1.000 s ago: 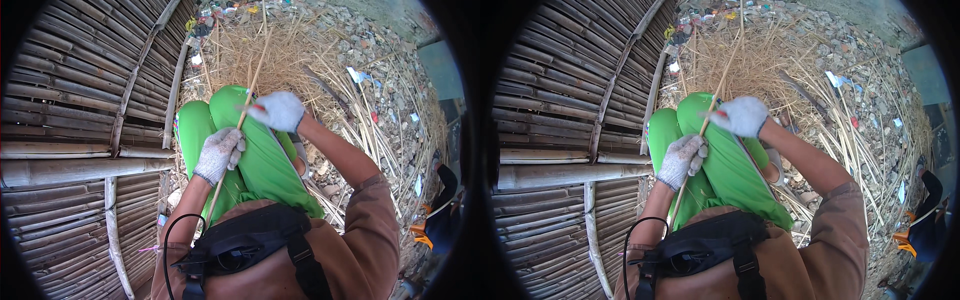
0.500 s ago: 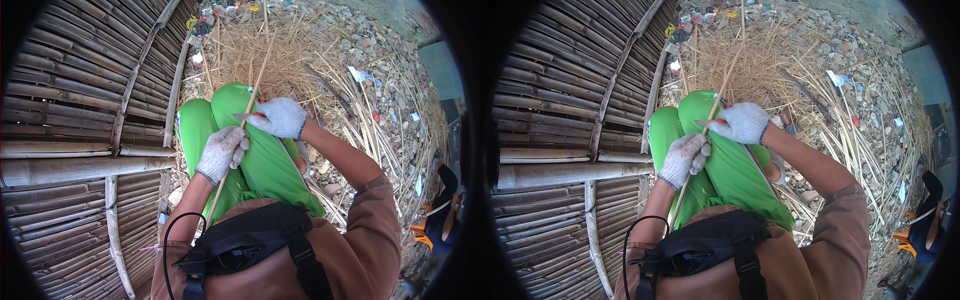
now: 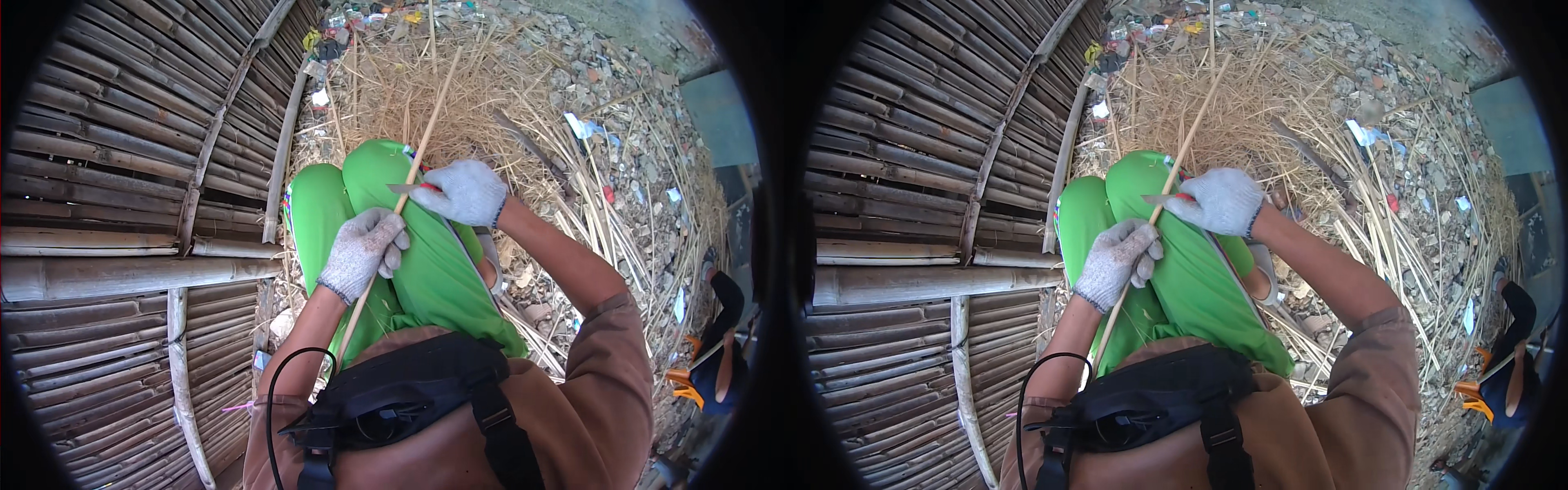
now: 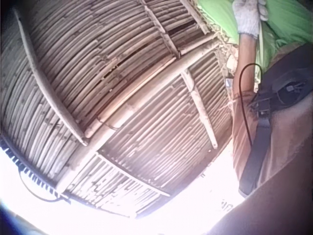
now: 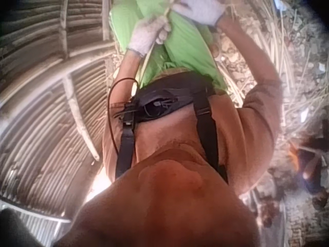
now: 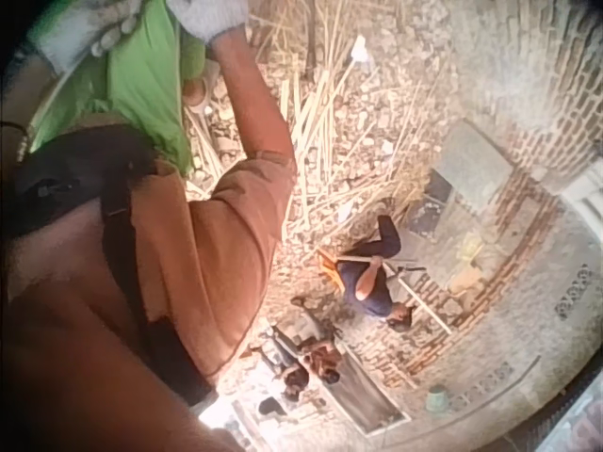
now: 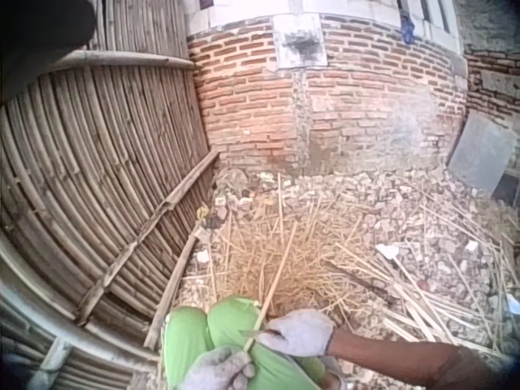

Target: The person strips bark or outer layers from long bamboo poles using a small hand tool while sitting on the ground.

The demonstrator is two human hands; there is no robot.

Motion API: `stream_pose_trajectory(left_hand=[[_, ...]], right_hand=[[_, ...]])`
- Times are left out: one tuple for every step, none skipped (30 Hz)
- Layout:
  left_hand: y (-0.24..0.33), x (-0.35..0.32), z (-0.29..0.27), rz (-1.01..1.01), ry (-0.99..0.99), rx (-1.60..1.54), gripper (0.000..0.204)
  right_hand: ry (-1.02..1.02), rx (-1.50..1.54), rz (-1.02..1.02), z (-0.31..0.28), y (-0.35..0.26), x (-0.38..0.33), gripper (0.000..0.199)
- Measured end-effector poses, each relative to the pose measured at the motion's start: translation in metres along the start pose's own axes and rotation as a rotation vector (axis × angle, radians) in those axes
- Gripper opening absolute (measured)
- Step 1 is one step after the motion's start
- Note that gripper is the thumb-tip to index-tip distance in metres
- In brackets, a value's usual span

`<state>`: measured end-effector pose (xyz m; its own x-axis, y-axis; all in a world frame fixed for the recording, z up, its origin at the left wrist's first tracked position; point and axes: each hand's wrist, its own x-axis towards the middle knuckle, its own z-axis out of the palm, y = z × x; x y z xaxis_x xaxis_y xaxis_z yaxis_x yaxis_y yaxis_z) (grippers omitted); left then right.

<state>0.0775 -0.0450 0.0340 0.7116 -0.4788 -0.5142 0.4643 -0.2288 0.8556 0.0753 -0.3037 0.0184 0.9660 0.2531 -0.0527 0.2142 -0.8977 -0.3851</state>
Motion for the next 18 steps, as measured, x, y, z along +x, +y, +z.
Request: stream_pose_trajectory(left_hand=[[0.0,0.001,0.002,-0.004,-0.004,-0.007,0.025],[0.003,0.0,0.003,-0.004,0.001,0.002,0.024],[0.004,0.0,0.004,-0.004,0.008,0.01,0.023],[0.003,-0.001,0.004,-0.007,0.013,0.014,0.023],[0.003,-0.001,0.005,-0.008,0.018,-0.003,0.023],[0.002,-0.001,0.005,-0.009,0.022,-0.02,0.023],[0.0,-0.002,0.003,-0.009,0.026,-0.023,0.023],[-0.001,-0.002,0.001,-0.008,0.018,-0.043,0.023],[-0.002,-0.002,-0.001,-0.006,0.012,-0.064,0.023],[-0.002,-0.007,-0.001,-0.003,0.012,-0.065,0.023],[-0.003,-0.012,-0.002,-0.018,-0.001,-0.077,0.023],[-0.001,-0.013,-0.002,-0.024,-0.006,-0.091,0.023],[0.004,-0.007,-0.002,-0.014,-0.006,-0.088,0.023],[0.001,-0.005,-0.002,-0.005,0.007,-0.083,0.023],[0.001,-0.002,-0.001,0.019,0.009,-0.074,0.023],[-0.001,-0.005,0.002,0.002,0.018,-0.094,0.024],[0.003,-0.002,0.002,0.015,0.013,-0.098,0.024],[0.002,-0.001,0.0,0.017,-0.003,-0.036,0.024]], right_hand=[[-0.008,-0.002,0.004,0.001,-0.002,-0.001,0.059],[-0.029,0.006,-0.003,0.003,-0.004,0.0,0.06],[-0.051,0.014,-0.011,0.005,-0.006,0.001,0.06],[-0.05,0.02,-0.014,0.005,-0.008,0.0,0.06],[-0.063,0.006,-0.006,0.0,-0.011,-0.001,0.06],[-0.077,-0.008,0.003,-0.003,-0.013,-0.002,0.061],[-0.079,-0.008,-0.001,0.002,-0.01,0.001,0.061],[-0.016,-0.013,0.026,0.009,-0.001,0.003,0.06],[0.047,-0.018,0.051,0.01,0.008,0.006,0.059],[0.086,-0.048,0.165,0.002,0.025,0.011,0.063],[0.127,-0.075,0.285,-0.005,0.045,0.01,0.067],[0.189,-0.043,0.269,-0.009,0.056,0.004,0.065],[0.198,-0.047,0.265,-0.01,0.063,0.006,0.065],[0.149,0.02,0.204,-0.011,0.05,0.0,0.065],[0.115,0.077,0.148,-0.013,0.038,-0.004,0.065],[0.07,0.094,0.096,-0.004,0.023,-0.01,0.055],[0.088,0.083,0.046,0.0,0.01,-0.011,0.055],[0.057,0.057,0.036,0.005,0.003,-0.01,0.055]])
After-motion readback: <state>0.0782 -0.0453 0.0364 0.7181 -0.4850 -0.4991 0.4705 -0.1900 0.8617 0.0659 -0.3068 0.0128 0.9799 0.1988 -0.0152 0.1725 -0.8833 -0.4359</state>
